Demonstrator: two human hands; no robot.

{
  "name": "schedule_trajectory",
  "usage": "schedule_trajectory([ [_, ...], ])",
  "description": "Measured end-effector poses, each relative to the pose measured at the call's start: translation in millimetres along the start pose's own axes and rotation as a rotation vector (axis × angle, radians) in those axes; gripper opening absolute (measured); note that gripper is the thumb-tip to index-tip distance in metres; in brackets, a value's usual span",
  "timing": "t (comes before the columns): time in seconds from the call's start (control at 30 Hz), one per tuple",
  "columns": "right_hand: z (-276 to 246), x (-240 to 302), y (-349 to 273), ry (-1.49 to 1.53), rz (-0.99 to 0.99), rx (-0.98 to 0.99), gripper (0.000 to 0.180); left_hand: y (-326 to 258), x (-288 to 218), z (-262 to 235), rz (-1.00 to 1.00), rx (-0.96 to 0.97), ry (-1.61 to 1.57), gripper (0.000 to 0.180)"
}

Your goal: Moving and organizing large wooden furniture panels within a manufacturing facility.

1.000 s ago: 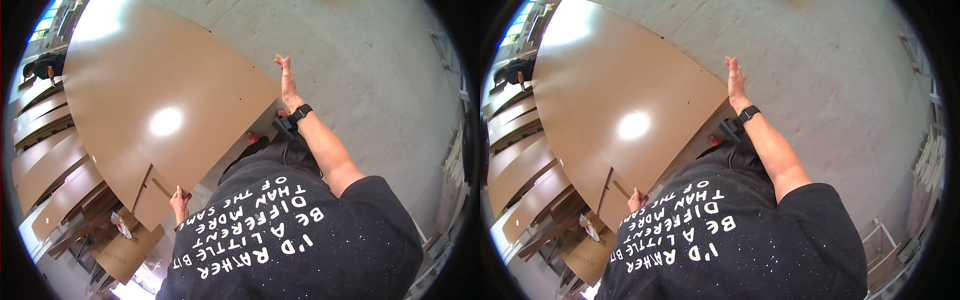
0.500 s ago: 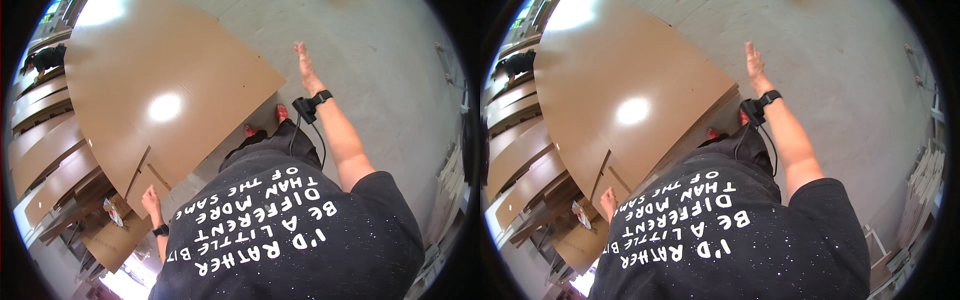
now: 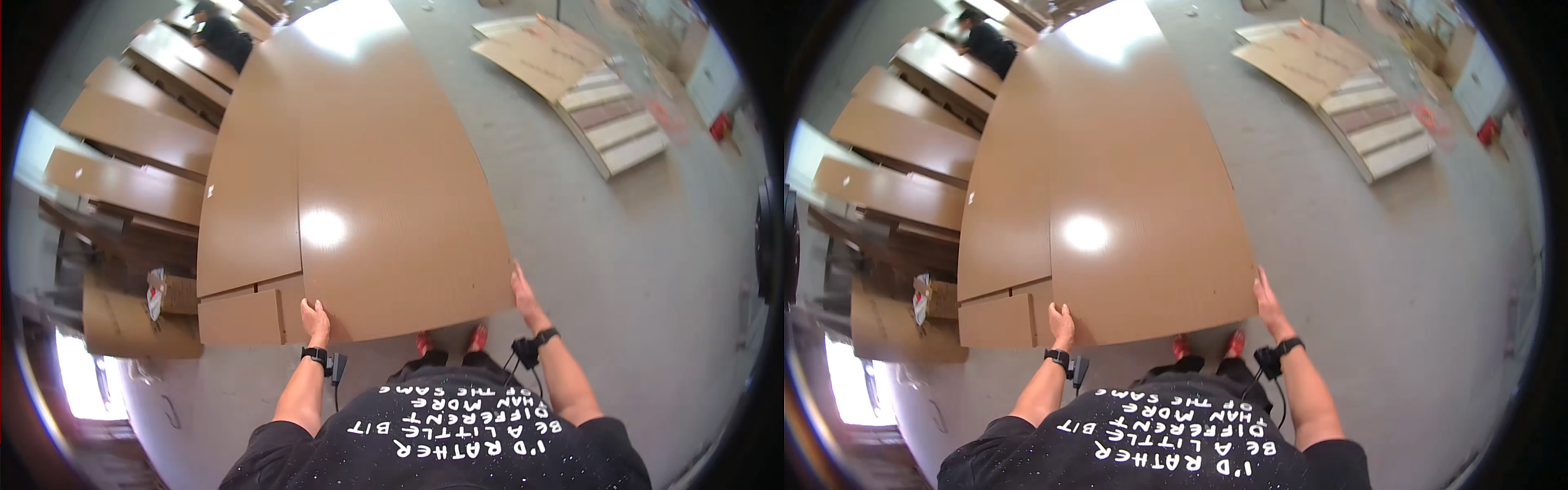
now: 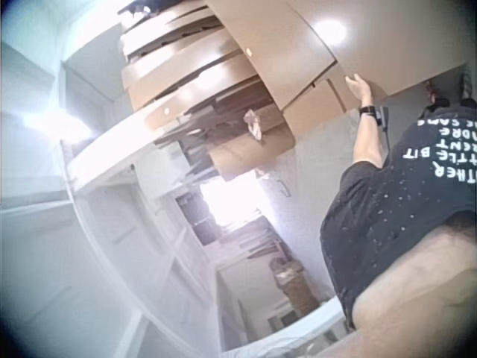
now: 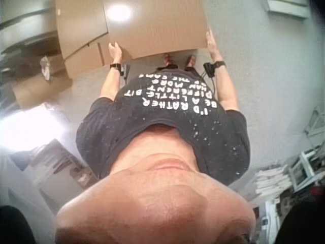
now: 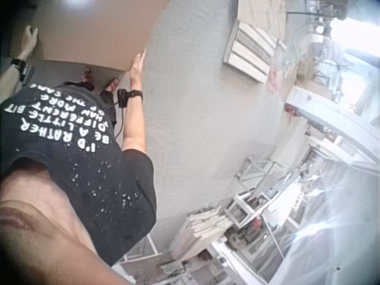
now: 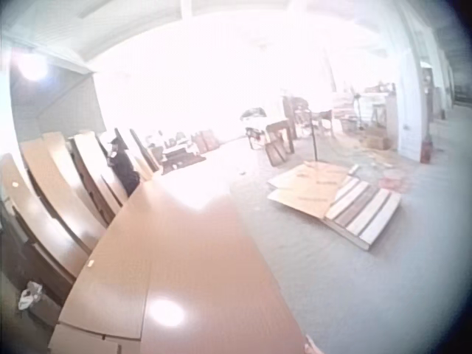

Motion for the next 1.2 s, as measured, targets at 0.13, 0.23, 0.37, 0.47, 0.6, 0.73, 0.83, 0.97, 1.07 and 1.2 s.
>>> schedule_trajectory([
  [0.13, 7, 17, -10, -0.042, 0.029, 0.027, 0.064, -3, 7, 3, -0.006, -0.080, -0.021, 0.043],
  [0.23, 4, 24, -3, -0.110, 0.083, 0.130, 0.068, -4, 11, 0, 0.043, -0.084, -0.035, 0.045],
  [0.37, -65, 61, 61, -0.142, 0.097, 0.157, 0.067, -3, -14, 2, 0.107, -0.012, -0.054, 0.049],
  [0.47, -74, 120, 121, -0.308, 0.054, 0.190, 0.076, 6, -26, -6, 0.135, -0.029, 0.006, 0.050],
  [0.6, -69, 123, 194, -0.364, 0.074, 0.199, 0.083, 55, -56, 4, 0.170, -0.058, 0.100, 0.048],
  [0.73, -55, 101, 260, -0.215, 0.012, 0.197, 0.081, 111, -91, 22, 0.231, -0.070, 0.139, 0.045],
  [0.83, -29, 113, 271, -0.089, -0.055, 0.305, 0.080, 142, -109, 25, 0.286, -0.143, 0.133, 0.044],
  [0.97, -40, 113, 272, -0.094, -0.173, 0.298, 0.076, 146, -138, 34, 0.185, -0.143, 0.189, 0.043],
  [1.07, -34, 122, 272, -0.022, -0.163, 0.371, 0.080, 145, -143, 35, 0.205, -0.154, 0.214, 0.042],
  [1.2, -34, 113, 277, -0.004, -0.139, 0.370, 0.083, 147, -141, 32, 0.231, -0.175, 0.231, 0.041],
])
Point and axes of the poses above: each hand's wrist, its own y-axis towards the middle knuckle, its own z-axis out of the palm, x = y × z, the point moved 7 cm from there along y, towards the middle knuckle, and after that the axes turned 8 degrees about x, right-handed, at the moved point
